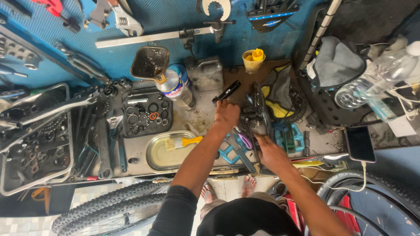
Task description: The person scrubs small bicycle components, including gears and bearings, using a yellow-handled brush and a liquid solvent in a metal tray. The person repeatedly dips the brush into the solvent and scrubs the parts to remove grime.
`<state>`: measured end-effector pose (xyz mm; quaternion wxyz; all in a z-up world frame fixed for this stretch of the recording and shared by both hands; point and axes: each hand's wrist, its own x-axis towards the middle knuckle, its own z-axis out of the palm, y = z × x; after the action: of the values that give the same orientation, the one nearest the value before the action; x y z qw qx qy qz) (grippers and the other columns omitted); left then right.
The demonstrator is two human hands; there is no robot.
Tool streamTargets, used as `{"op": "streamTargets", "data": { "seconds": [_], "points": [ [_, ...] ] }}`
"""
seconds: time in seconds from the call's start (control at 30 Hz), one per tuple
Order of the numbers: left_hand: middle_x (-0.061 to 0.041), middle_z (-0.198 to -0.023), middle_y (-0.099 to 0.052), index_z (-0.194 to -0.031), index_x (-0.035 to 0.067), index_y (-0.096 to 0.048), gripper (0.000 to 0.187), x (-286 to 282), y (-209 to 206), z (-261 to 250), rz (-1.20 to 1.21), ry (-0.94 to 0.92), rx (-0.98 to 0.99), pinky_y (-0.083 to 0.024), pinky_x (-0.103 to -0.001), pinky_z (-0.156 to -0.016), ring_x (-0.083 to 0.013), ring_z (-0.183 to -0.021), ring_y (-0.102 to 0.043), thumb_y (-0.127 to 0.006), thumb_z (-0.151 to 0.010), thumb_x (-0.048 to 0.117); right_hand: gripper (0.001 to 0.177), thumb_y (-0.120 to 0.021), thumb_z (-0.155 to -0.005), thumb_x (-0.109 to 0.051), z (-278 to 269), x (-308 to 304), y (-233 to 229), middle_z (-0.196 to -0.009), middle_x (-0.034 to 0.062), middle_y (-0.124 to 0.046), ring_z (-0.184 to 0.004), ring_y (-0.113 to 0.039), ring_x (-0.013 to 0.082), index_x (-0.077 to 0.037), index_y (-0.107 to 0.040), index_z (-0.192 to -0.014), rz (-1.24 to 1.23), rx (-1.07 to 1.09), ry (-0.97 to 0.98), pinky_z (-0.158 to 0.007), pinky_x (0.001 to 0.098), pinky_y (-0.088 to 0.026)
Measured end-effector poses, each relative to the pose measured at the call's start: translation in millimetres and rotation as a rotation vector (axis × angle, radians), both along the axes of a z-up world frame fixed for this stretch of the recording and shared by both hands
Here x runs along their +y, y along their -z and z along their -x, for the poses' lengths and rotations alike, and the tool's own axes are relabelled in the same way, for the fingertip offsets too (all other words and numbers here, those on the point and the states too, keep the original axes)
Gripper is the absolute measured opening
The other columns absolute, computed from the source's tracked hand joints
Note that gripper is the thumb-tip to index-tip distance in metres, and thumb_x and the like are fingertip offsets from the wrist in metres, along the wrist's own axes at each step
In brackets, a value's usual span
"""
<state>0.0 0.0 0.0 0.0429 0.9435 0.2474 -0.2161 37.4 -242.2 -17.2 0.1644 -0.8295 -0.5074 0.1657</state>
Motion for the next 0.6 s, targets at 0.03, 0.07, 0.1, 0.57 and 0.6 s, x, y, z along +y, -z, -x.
{"op": "streamTargets", "data": {
  "seconds": [0.03,0.07,0.1,0.57,0.6],
  "points": [
    [-0.011,-0.145,-0.062,-0.129,0.013,-0.072,0.043,-1,-3,-2,-0.023,0.009,-0.036,-0.03,-0.047,-0.12,-0.0311,-0.146,-0.043,-0.075,-0.087,0.02,0.078,-0.072,-0.083,-0.017,2,0,-8,-0.147,0.0173,-0.052,-0.109,-0.068,0.0418,-0.013,-0.037,-0.152,0.031,0.003,0.012,-0.091,0.0469,-0.057],
    [-0.011,-0.145,-0.059,-0.126,0.013,-0.072,0.04,-2,-5,-4,-0.046,0.019,-0.072,-0.029,-0.047,-0.118,-0.0318,-0.144,-0.042,-0.074,-0.087,0.021,0.078,-0.074,-0.083,-0.02,4,0,-16,-0.144,0.0171,-0.053,-0.106,-0.068,0.0419,-0.013,-0.037,-0.152,0.062,0.007,0.025,-0.089,0.0474,-0.057],
    [-0.012,-0.145,-0.057,-0.124,0.013,-0.072,0.037,-4,-4,-4,-0.064,0.03,-0.105,-0.028,-0.048,-0.116,-0.0326,-0.143,-0.041,-0.073,-0.088,0.021,0.078,-0.075,-0.083,-0.023,8,0,-21,-0.141,0.0169,-0.054,-0.104,-0.068,0.042,-0.014,-0.037,-0.151,0.097,0.014,0.038,-0.087,0.0478,-0.057],
    [-0.016,-0.131,-0.064,-0.124,0.014,-0.071,0.033,3,0,-15,0.027,0.171,-0.128,-0.048,-0.044,-0.107,-0.0388,-0.132,-0.054,-0.067,-0.091,0.011,0.036,-0.068,-0.091,-0.026,14,-1,-4,-0.11,0.0144,-0.069,-0.086,-0.073,0.038,-0.009,-0.059,-0.123,0.022,-0.119,0.156,-0.075,0.0475,-0.059],
    [-0.017,-0.129,-0.067,-0.125,0.014,-0.071,0.033,5,2,-15,0.049,0.163,-0.132,-0.051,-0.044,-0.105,-0.0393,-0.13,-0.058,-0.064,-0.093,0.007,0.036,-0.068,-0.09,-0.024,13,-2,-3,-0.109,0.0146,-0.07,-0.086,-0.073,0.0383,-0.009,-0.06,-0.122,0.022,-0.106,0.165,-0.074,0.0482,-0.059]
  ]
}}
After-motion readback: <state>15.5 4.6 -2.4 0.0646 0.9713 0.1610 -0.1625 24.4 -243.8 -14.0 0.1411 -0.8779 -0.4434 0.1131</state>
